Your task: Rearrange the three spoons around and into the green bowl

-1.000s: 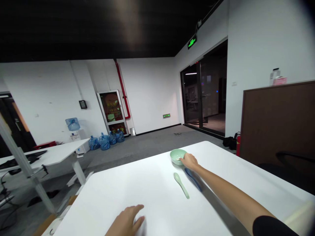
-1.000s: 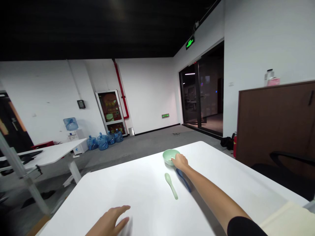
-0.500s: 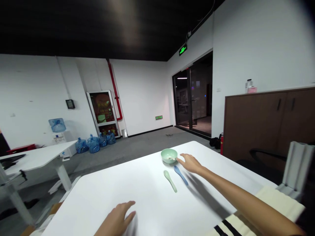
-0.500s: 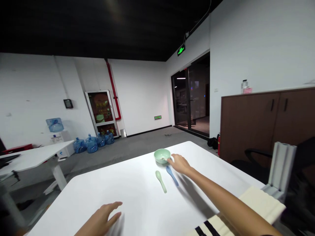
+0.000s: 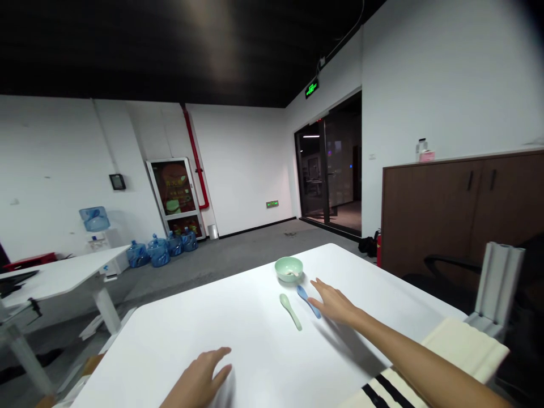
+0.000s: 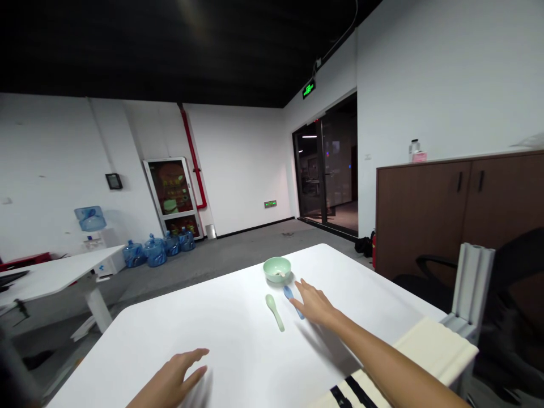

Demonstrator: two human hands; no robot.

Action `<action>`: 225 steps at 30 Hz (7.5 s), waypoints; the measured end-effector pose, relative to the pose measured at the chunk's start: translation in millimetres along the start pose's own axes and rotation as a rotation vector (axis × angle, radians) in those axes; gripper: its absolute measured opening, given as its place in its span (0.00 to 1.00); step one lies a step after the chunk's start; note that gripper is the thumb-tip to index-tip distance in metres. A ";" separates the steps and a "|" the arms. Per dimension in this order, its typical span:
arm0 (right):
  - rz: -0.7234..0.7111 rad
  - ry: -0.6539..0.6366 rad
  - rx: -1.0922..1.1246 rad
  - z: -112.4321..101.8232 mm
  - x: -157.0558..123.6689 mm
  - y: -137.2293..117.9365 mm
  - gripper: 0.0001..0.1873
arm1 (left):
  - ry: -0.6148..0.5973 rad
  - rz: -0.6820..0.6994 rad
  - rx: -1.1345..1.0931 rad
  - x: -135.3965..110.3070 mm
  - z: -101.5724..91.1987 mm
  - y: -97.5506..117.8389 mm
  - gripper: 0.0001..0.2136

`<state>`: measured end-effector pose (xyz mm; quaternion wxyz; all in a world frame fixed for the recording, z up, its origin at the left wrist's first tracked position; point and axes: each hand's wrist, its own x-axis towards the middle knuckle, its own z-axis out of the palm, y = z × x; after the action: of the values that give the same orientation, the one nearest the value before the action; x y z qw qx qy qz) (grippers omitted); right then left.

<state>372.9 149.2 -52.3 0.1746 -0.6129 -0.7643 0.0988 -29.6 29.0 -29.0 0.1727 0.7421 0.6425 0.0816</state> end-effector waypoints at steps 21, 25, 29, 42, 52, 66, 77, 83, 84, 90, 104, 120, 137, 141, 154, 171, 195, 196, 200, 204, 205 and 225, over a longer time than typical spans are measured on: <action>0.066 0.076 -0.148 -16.2 90.8 -23.8 0.25 | 0.005 -0.005 0.019 -1.9 -2.4 5.0 0.25; 0.139 0.030 -0.168 -3.1 127.2 -28.9 0.23 | 0.006 -0.016 0.018 -1.8 -4.8 5.9 0.25; 0.205 0.005 -0.128 18.3 147.5 -27.4 0.24 | -0.009 -0.042 0.011 0.1 -8.0 9.0 0.25; 0.233 0.027 -0.089 31.5 157.4 -30.1 0.24 | -0.037 -0.054 -0.014 4.9 -5.0 5.5 0.27; 0.093 0.021 -0.064 -5.8 99.5 -55.1 0.19 | -0.043 -0.037 0.002 3.1 -4.5 7.5 0.26; 0.005 -0.164 -0.026 41.2 41.9 -90.0 0.18 | -0.027 -0.006 -0.007 -8.0 -9.5 14.2 0.27; 0.033 -0.170 -0.058 66.5 47.9 -79.4 0.17 | -0.015 -0.004 -0.017 -6.9 -7.9 13.7 0.26; 0.032 -0.163 -0.052 69.2 47.8 -77.8 0.16 | -0.007 -0.005 -0.013 -8.4 -8.2 15.4 0.26; 0.031 -0.163 -0.052 69.8 47.3 -77.4 0.16 | -0.008 -0.006 -0.015 -8.5 -8.3 15.5 0.26; 0.015 -0.160 -0.065 72.7 44.5 -75.5 0.16 | -0.024 -0.014 0.001 -9.2 -10.2 18.9 0.26; 0.036 -0.221 -0.125 71.9 37.1 -82.8 0.15 | -0.024 -0.016 -0.008 -3.5 -3.7 7.2 0.27; 0.037 -0.196 -0.132 80.7 43.4 -75.6 0.18 | -0.040 -0.027 0.005 -5.8 -6.4 10.9 0.26; 0.100 -0.129 -0.106 63.9 48.5 -68.8 0.12 | -0.022 -0.008 -0.009 -5.4 -6.0 8.8 0.26; 0.112 -0.145 -0.135 65.1 47.7 -66.0 0.11 | -0.030 -0.013 -0.009 -5.5 -6.2 9.4 0.27; 0.144 -0.157 -0.090 63.2 45.1 -65.7 0.12 | -0.038 -0.013 -0.011 -5.0 -6.2 10.9 0.27; 0.225 -0.023 -0.153 -3.2 57.5 1.1 0.13 | -0.034 -0.001 -0.008 -5.1 -5.3 10.1 0.27; 0.367 -0.096 -0.223 18.9 56.2 62.4 0.16 | -0.027 -0.027 -0.016 -1.7 -3.0 7.4 0.27; 0.359 -0.103 -0.229 19.4 56.1 62.9 0.16 | -0.029 -0.027 -0.018 -1.6 -3.0 7.2 0.27; 0.367 -0.108 -0.210 19.7 55.2 63.5 0.16 | -0.024 -0.023 -0.017 -1.3 -2.4 6.3 0.27; 0.381 -0.088 -0.179 16.8 54.0 60.1 0.15 | -0.025 -0.022 -0.033 0.2 -1.2 3.6 0.27; 0.382 -0.078 -0.174 15.3 53.8 58.1 0.16 | -0.025 -0.021 -0.035 0.4 -1.1 2.9 0.27; 0.017 0.118 0.076 -20.4 5.5 -6.6 0.34 | -0.037 0.012 -0.015 -2.8 -3.8 7.6 0.28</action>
<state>373.8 151.8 -30.3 0.2416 -0.6171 -0.7431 0.0928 -24.4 25.9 -22.4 0.1895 0.7460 0.6342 0.0735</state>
